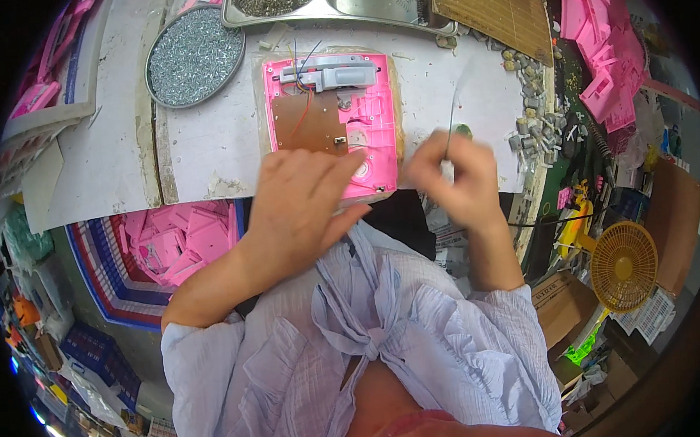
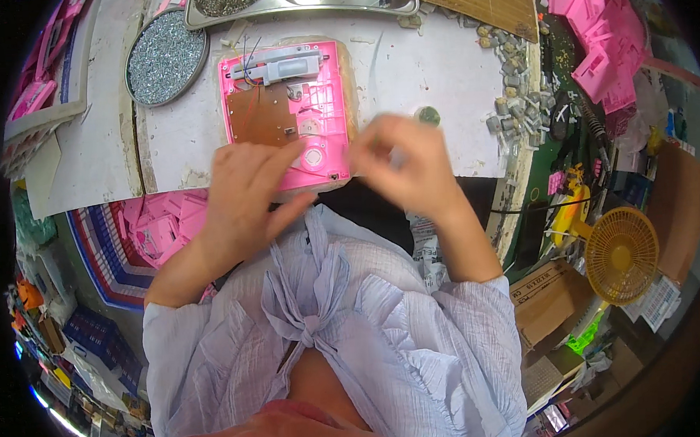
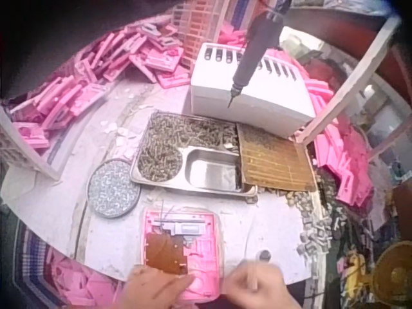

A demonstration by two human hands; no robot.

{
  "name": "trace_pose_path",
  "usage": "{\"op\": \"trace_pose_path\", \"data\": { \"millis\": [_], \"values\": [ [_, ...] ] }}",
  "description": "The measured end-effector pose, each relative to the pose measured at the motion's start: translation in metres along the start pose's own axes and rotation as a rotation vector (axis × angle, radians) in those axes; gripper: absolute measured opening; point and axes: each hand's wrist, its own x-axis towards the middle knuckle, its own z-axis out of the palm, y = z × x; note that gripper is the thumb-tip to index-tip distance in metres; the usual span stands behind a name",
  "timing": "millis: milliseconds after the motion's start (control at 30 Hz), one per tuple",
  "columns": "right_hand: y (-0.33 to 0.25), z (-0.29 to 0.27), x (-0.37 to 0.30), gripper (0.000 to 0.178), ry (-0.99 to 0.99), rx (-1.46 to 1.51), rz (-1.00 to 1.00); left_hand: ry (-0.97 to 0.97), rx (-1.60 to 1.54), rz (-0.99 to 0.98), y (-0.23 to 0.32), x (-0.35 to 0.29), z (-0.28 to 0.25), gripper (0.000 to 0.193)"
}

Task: Assembling a pink plastic toy by soldering internal components and screwing the casing together.

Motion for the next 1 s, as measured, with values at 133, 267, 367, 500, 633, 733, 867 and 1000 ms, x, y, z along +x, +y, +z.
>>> {"op": "trace_pose_path", "data": {
  "millis": [133,267,367,500,633,733,867,1000],
  "values": [
    [-0.021,-0.002,-0.005,0.025,-0.352,0.031,-0.304,-0.105,-0.088,0.338,-0.009,-0.004,0.019,0.037],
    [0.0,0.022,0.005,0.04,-0.175,-0.417,-0.402,-0.017,-0.135,0.402,-0.017,-0.013,0.013,0.034],
    [-0.001,0.038,0.003,0.044,-0.127,-0.579,-0.473,0.136,-0.064,0.241,-0.028,-0.035,-0.001,0.026],
    [-0.01,0.068,0.008,0.041,-0.076,-0.622,-0.453,0.159,0.067,-0.171,-0.034,-0.052,-0.017,0.011],
    [-0.016,0.085,0.01,0.038,-0.099,-0.628,-0.481,-0.052,0.077,-0.154,-0.029,-0.074,-0.011,0.014],
    [-0.018,0.097,0.012,0.033,-0.121,-0.553,-0.5,-0.194,0.032,-0.169,-0.019,-0.087,-0.002,0.013],
    [-0.019,0.106,0.014,0.03,-0.152,-0.56,-0.44,-0.385,-0.001,-0.059,-0.031,-0.083,-0.026,0.019],
    [-0.022,0.11,0.017,0.029,-0.122,-0.578,-0.467,-0.235,-0.186,-0.12,-0.044,-0.061,-0.049,0.023]
  ]
}}
